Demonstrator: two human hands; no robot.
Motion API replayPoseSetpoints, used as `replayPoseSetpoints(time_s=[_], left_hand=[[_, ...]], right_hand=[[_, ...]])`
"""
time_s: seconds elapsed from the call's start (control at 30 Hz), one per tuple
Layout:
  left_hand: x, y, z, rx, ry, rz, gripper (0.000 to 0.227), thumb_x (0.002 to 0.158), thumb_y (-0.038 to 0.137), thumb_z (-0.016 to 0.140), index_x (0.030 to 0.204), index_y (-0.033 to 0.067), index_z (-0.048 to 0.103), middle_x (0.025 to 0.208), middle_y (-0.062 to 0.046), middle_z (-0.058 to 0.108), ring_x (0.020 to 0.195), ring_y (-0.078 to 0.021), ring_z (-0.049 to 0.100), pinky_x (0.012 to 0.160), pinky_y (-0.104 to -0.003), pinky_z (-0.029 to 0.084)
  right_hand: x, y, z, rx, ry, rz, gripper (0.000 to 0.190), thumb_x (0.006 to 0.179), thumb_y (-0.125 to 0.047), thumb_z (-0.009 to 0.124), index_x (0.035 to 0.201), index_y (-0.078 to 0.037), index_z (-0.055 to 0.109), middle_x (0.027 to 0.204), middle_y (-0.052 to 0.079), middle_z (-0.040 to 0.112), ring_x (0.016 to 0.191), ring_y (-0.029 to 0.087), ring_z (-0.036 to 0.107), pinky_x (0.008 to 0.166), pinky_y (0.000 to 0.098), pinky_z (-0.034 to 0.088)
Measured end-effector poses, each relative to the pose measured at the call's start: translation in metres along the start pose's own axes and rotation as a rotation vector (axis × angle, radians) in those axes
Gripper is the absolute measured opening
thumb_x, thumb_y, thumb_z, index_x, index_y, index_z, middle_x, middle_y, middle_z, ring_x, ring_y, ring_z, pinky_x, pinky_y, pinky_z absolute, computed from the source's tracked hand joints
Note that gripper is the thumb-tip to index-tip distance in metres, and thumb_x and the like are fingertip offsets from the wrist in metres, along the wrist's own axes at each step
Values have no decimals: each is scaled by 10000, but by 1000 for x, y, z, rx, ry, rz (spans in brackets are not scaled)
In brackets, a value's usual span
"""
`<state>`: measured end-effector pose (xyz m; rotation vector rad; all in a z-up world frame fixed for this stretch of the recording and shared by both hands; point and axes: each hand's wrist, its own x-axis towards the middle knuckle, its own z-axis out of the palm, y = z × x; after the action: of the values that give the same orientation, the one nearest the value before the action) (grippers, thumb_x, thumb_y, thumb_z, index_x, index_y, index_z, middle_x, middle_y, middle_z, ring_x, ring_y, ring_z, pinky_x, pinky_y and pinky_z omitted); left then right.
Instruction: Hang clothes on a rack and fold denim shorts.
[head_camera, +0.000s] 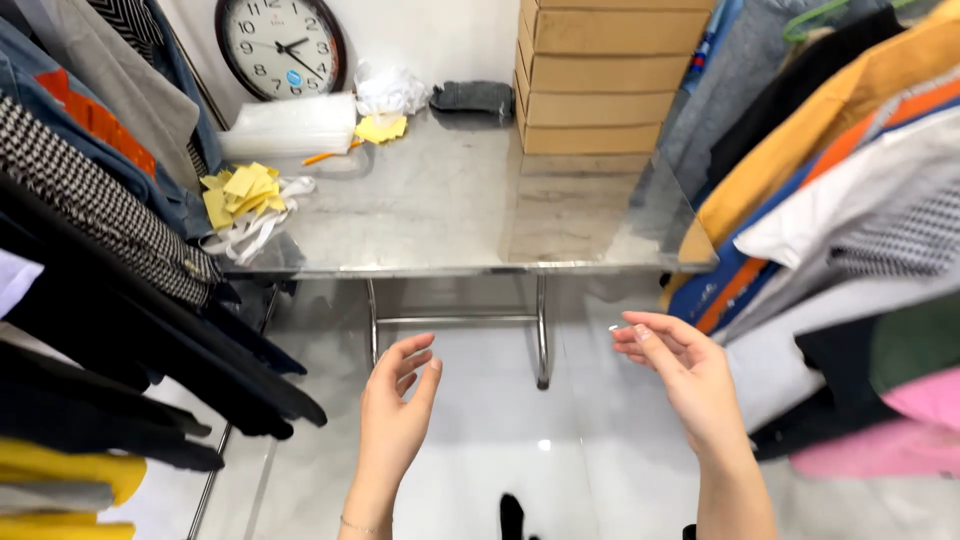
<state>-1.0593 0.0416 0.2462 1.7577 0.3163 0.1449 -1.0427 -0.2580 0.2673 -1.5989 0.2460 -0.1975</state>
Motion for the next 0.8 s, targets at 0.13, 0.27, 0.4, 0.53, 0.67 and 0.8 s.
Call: replayPoseSetpoints(time_s=[0.13, 0.27, 0.4, 0.53, 0.67, 0.8], left_hand=[[-64, -32, -7, -11, -29, -70, 349, 920, 239, 660, 1251, 169, 746, 1327, 24, 780, 1248, -150, 736, 1102, -326, 548], [-117, -35, -11, 58, -84, -182, 363, 916, 260, 663, 1266, 217, 754, 1358, 69, 767, 1307, -116, 702, 1131, -338, 529], [-145, -33, -15, 28, -58, -166, 353, 912, 232, 677, 1250, 180, 761, 1354, 37, 779, 1294, -124, 707, 1135, -341, 522], [-171, -17, -4, 37, -49, -178, 354, 918, 249, 660, 1253, 177, 749, 1389, 63, 766, 1328, -119, 689, 1143, -344, 524], [-194, -10, 29, 42, -76, -176, 357, 916, 255, 659, 1256, 184, 743, 1388, 75, 762, 1318, -115, 693, 1132, -338, 533], [-217, 3, 80, 57, -113, -177, 357, 921, 264, 647, 1260, 198, 736, 1383, 94, 756, 1302, -105, 697, 1136, -324, 534]], right_hand=[[-60, 24, -21, -7, -24, 40, 300, 973, -103, 642, 1211, 35, 763, 1038, 221, 830, 925, 295, 790, 898, 368, 606], [-107, 12, -40, -49, -11, 159, 290, 962, -128, 659, 1169, 20, 799, 1014, 220, 842, 941, 299, 807, 915, 365, 611], [-129, 4, -55, -33, -22, 102, 274, 963, -121, 658, 1160, 14, 793, 1000, 205, 836, 936, 278, 805, 910, 352, 618], [-143, -2, -76, -39, -56, 72, 275, 960, -142, 660, 1149, 6, 793, 1004, 200, 850, 937, 272, 817, 923, 339, 618], [-150, 3, -119, -28, -62, 49, 268, 958, -123, 660, 1145, 12, 797, 999, 205, 849, 930, 275, 815, 922, 342, 622], [-152, 5, -176, -28, -18, 69, 274, 959, -117, 660, 1152, 25, 793, 1006, 211, 836, 952, 291, 808, 933, 360, 623]])
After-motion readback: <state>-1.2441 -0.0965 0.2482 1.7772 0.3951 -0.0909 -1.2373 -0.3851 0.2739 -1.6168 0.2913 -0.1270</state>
